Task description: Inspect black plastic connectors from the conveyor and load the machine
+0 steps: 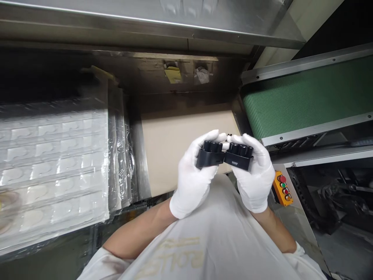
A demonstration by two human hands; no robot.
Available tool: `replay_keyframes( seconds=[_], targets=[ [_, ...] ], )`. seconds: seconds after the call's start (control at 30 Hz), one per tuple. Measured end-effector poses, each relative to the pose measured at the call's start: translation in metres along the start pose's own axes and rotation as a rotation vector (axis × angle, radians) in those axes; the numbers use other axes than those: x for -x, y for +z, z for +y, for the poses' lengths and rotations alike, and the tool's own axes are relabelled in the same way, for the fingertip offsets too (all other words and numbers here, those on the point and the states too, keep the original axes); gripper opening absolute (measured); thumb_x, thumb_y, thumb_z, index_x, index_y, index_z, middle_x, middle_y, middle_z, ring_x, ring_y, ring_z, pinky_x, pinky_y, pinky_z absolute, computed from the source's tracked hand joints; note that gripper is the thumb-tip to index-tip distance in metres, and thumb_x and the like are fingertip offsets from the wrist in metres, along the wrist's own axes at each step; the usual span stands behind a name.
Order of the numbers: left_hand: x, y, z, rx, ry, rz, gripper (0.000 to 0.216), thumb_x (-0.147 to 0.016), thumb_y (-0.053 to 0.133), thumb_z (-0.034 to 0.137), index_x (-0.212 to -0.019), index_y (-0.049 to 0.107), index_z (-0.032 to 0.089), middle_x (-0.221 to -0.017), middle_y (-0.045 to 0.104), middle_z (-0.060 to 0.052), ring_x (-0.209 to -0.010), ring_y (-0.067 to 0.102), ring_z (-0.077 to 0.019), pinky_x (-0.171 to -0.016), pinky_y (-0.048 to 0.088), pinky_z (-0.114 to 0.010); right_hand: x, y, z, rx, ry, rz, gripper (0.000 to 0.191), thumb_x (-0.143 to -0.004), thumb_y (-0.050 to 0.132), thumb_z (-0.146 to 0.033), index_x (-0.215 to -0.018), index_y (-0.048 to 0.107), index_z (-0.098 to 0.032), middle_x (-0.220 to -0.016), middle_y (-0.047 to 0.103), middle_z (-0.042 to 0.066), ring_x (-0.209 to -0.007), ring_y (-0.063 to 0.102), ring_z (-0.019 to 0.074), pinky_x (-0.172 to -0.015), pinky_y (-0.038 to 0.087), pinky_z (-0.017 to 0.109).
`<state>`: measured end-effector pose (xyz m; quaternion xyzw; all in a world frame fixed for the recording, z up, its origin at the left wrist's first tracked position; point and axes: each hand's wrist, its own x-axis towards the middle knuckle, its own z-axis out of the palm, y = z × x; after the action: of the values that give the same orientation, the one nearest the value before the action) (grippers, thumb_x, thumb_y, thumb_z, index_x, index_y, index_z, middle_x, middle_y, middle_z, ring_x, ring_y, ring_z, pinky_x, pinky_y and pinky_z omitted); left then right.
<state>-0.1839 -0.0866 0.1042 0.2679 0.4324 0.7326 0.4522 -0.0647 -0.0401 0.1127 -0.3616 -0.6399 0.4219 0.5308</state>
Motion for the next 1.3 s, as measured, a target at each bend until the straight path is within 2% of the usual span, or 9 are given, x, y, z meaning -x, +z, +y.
replay_keyframes(
  seconds=[0.2,0.37,0.47,0.6,0.73,0.87,1.03,1.3],
  targets=[
    [0.001,-0.001,-0.003,-0.151,0.087,-0.044,0.042,-0.094,0.076,0.023,-0.135,0.070,0.025,-0.142,0.072,-0.008,-0.135,0.066,-0.0285,-0.121,0.052,-0.046,0.004,0.002,0.005,0.205,-0.150,0.019,0.060,-0.088,0.071,-0.004,-0.140,0.067,-0.032,-0.130,0.077,0.002,-0.123,0.074,0.0227,-0.112,0.063,0.043],
    [0.000,-0.002,-0.008,-0.259,0.172,-0.139,0.052,-0.095,0.068,0.021,-0.146,0.064,0.029,-0.149,0.067,-0.006,-0.141,0.061,-0.0314,-0.125,0.047,-0.052,0.003,0.001,0.013,0.460,-0.326,-0.106,0.074,-0.088,0.059,-0.009,-0.157,0.053,-0.033,-0.144,0.071,0.006,-0.131,0.069,0.0312,-0.116,0.059,0.054],
    [-0.003,-0.005,-0.009,-0.260,0.165,-0.158,0.062,-0.091,0.064,0.014,-0.151,0.060,0.029,-0.151,0.065,-0.005,-0.144,0.058,-0.0303,-0.127,0.043,-0.051,0.002,0.000,0.015,0.510,-0.344,-0.178,0.082,-0.088,0.055,-0.014,-0.166,0.037,-0.031,-0.155,0.062,0.008,-0.139,0.064,0.0337,-0.117,0.057,0.055],
    [-0.010,-0.011,-0.010,-0.250,0.069,-0.209,0.072,-0.085,0.062,0.012,-0.156,0.055,0.024,-0.154,0.063,-0.008,-0.146,0.056,-0.0301,-0.126,0.043,-0.048,0.002,-0.001,0.020,0.471,-0.308,-0.263,0.078,-0.098,0.051,-0.019,-0.171,0.027,-0.028,-0.162,0.056,0.010,-0.145,0.058,0.0315,-0.120,0.054,0.052],
    [-0.015,-0.021,-0.016,-0.187,-0.099,-0.239,0.074,-0.088,0.063,0.018,-0.160,0.048,0.022,-0.153,0.062,-0.009,-0.142,0.058,-0.0305,-0.122,0.046,-0.048,0.004,-0.004,0.028,0.476,-0.236,-0.276,0.069,-0.105,0.053,-0.028,-0.170,0.031,-0.031,-0.163,0.055,0.010,-0.146,0.058,0.0294,-0.119,0.054,0.047],
    [-0.014,-0.030,-0.023,-0.112,-0.193,-0.296,0.074,-0.095,0.067,0.030,-0.165,0.042,0.030,-0.159,0.056,-0.008,-0.144,0.057,-0.0301,-0.123,0.045,-0.047,0.003,-0.007,0.032,0.498,-0.190,-0.258,0.062,-0.107,0.054,-0.037,-0.167,0.037,-0.031,-0.154,0.063,0.010,-0.138,0.064,0.0280,-0.113,0.059,0.046],
    [-0.010,-0.036,-0.019,-0.213,-0.095,-0.352,0.076,-0.099,0.068,0.037,-0.168,0.036,0.034,-0.162,0.052,-0.008,-0.152,0.047,-0.0308,-0.129,0.036,-0.050,0.000,-0.006,0.028,0.447,-0.263,-0.227,0.060,-0.107,0.056,-0.035,-0.165,0.041,-0.034,-0.143,0.069,0.007,-0.128,0.070,0.0255,-0.108,0.062,0.042],
    [-0.008,-0.033,-0.004,-0.331,0.122,-0.425,0.080,-0.094,0.075,0.033,-0.166,0.040,0.031,-0.150,0.060,-0.011,-0.142,0.054,-0.0318,-0.128,0.036,-0.051,0.003,-0.009,0.026,0.433,-0.372,-0.155,0.061,-0.106,0.059,-0.038,-0.165,0.043,-0.034,-0.143,0.070,0.009,-0.123,0.072,0.0288,-0.105,0.064,0.046]
  ],
)
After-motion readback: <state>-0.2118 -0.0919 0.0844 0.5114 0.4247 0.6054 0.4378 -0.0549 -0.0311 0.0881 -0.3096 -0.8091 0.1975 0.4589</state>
